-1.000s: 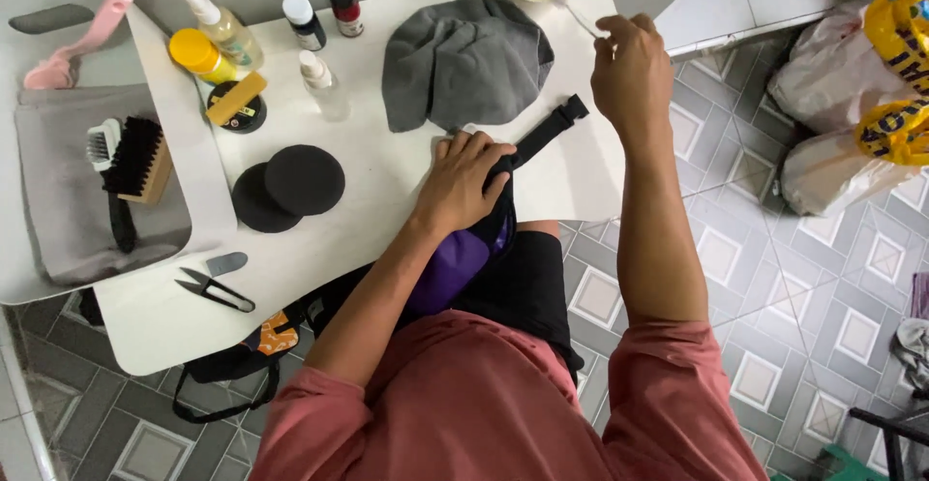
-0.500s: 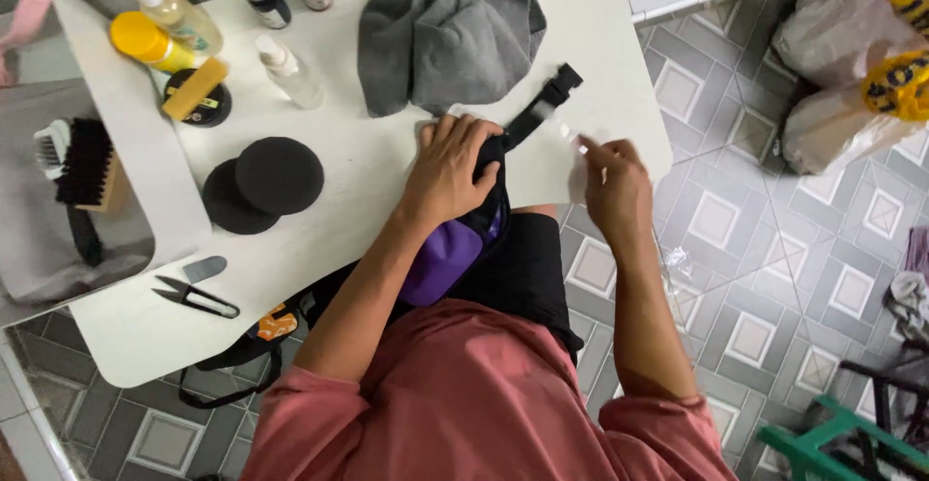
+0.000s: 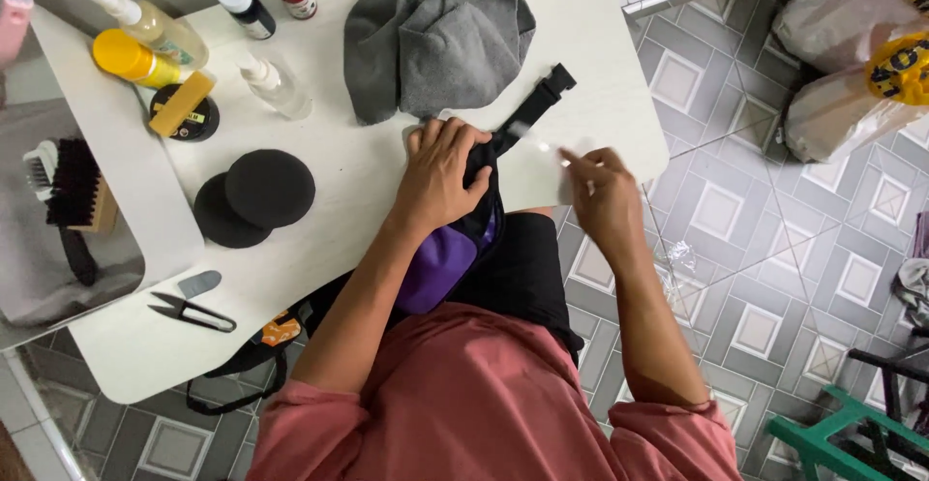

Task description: The person is cleaning a black nylon strap using a cleaning solution, a brush, and a microfiber cloth.

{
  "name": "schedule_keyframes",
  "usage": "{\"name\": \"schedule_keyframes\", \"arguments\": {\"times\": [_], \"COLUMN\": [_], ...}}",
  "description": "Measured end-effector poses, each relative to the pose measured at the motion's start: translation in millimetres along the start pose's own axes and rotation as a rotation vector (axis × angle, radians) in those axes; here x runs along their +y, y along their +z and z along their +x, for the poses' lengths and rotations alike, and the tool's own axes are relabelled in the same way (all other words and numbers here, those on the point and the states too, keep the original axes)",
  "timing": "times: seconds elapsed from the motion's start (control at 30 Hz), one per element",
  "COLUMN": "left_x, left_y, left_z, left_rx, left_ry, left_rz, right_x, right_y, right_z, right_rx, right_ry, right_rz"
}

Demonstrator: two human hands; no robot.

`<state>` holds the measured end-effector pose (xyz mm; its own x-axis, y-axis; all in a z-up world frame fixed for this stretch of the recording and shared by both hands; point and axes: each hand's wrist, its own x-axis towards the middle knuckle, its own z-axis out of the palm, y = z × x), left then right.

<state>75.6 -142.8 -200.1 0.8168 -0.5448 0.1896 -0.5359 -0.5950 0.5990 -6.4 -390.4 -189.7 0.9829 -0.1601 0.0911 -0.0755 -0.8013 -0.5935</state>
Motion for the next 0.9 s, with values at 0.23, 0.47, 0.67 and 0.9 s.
{"name": "schedule_keyframes", "arguments": {"times": [0.23,0.47,0.67,0.9], "left_x": [-1.5,-2.0,-1.5,-3.7], "left_y": [1.6,2.9,0.7,1.1], "left_z": [-2.4,0.3,-1.1,0.3], "left_rx": [-0.006,0.014,0.001,-0.037], "left_ry": [-0.007,0.001,-0.001,-0.029], "left_rz": [0.003,0.003,-0.016,-0.003], "right_x": [-4.4,-1.2,33.0,22.1], "right_y": [-4.3,-12.5,-5.1,1.4], "right_z": [4.4,11.8,13.3,14.2], "right_rx": [-0.019,-0.038,-0.021,0.001], "right_ry": [-0.049,0.025,0.057,0.037], "right_rz": [0.116,0.028,-0.023,-0.044]}}
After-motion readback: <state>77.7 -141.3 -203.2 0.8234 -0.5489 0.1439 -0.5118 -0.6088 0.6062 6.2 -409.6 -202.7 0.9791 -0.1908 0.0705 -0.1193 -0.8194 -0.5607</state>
